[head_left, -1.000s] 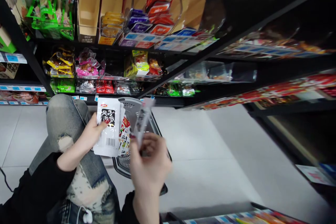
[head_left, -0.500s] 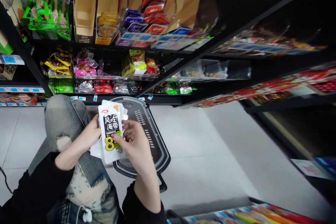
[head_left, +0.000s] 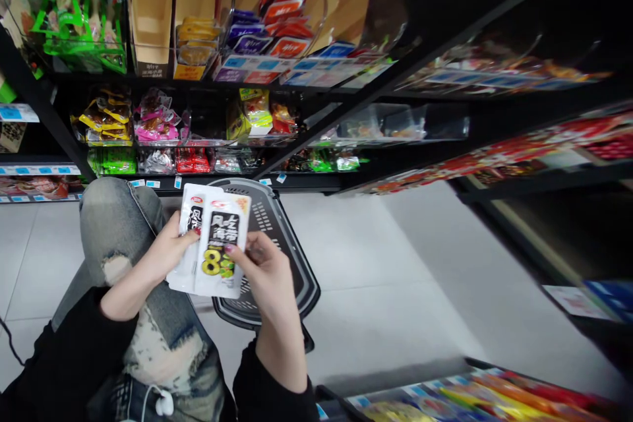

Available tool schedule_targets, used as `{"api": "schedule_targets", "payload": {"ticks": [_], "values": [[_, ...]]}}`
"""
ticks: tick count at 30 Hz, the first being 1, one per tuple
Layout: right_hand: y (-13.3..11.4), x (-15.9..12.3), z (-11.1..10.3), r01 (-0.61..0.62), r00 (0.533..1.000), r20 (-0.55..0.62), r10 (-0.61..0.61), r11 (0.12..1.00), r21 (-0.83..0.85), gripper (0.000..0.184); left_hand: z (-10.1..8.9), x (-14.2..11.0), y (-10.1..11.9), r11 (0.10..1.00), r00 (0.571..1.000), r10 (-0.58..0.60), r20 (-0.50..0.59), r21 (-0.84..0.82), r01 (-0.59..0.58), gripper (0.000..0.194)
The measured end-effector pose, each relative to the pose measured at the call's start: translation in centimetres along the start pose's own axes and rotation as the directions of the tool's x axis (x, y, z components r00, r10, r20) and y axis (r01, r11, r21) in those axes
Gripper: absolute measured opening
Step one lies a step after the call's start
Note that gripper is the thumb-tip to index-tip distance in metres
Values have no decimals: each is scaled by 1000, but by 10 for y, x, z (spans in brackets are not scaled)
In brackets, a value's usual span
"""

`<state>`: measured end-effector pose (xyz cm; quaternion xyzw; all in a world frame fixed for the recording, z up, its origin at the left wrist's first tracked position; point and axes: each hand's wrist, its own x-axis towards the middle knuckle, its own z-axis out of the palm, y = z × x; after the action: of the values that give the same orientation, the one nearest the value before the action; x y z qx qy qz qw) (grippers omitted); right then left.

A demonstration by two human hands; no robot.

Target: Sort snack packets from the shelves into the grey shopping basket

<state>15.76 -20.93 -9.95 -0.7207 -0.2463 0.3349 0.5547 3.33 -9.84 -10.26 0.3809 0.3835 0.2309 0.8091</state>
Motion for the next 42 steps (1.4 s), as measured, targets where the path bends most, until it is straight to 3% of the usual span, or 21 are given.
{"api": "schedule_targets", "payload": {"ticks": [3, 7, 11, 15, 18, 20, 24, 26, 29, 34, 36, 38, 40, 42], "values": [[41, 8, -39, -46, 982, -183, 52, 998, 37, 35, 0, -2, 6, 993, 996, -72, -46, -97, 67, 36], [114, 17, -87, -237, 915, -351, 198, 969, -72, 46, 0, -4, 13, 967, 986, -166, -1, -195, 162, 39], [166, 21, -90, -326, 882, -403, 245, 934, -146, 40, 0, -4, 12, 975, 989, -144, 20, -170, 146, 41], [182, 32, -77, -378, 867, -420, 269, 903, -202, 32, 2, -3, 8, 986, 996, -91, 8, -136, 91, 40], [169, 41, -66, -324, 900, -369, 231, 921, -215, 36, 3, -3, 7, 993, 999, -48, -21, -107, 46, 41], [146, 39, -54, -238, 940, -292, 176, 952, -193, 39, 4, -2, 5, 997, 999, -20, -38, -70, 18, 42], [74, 16, -13, -49, 992, -116, 40, 996, -75, 41, 3, -1, 3, 1000, 998, 12, -59, 19, -11, 44], [38, 3, 8, 54, 999, 7, -54, 996, 70, 36, 3, -1, 2, 998, 998, 36, -55, 44, -33, 47], [5, -4, 29, 85, 995, -49, -83, 995, 51, 28, 3, -1, 1, 995, 996, 83, -34, 49, -81, 50], [-2, 3, 26, 16, 995, -104, -3, 993, 120, 24, 1, 2, -3, 997, 996, 73, -55, -28, -75, 38], [-5, 1, 17, 6, 971, -236, 36, 985, 173, 24, -1, 4, -6, 996, 994, 77, -75, -46, -80, 35], [-14, -5, 10, 54, 910, -415, 24, 983, 175, 21, -3, 6, -8, 996, 994, 85, -72, -32, -88, 32], [-27, -12, 10, 118, 863, -500, -77, 992, 51, 13, -4, 7, -9, 995, 994, 100, -53, 1, -100, 29], [-38, -18, 20, 163, 863, -445, -240, 965, -205, 10, -4, 7, -11, 991, 991, 130, -42, 50, -128, 28]]}}
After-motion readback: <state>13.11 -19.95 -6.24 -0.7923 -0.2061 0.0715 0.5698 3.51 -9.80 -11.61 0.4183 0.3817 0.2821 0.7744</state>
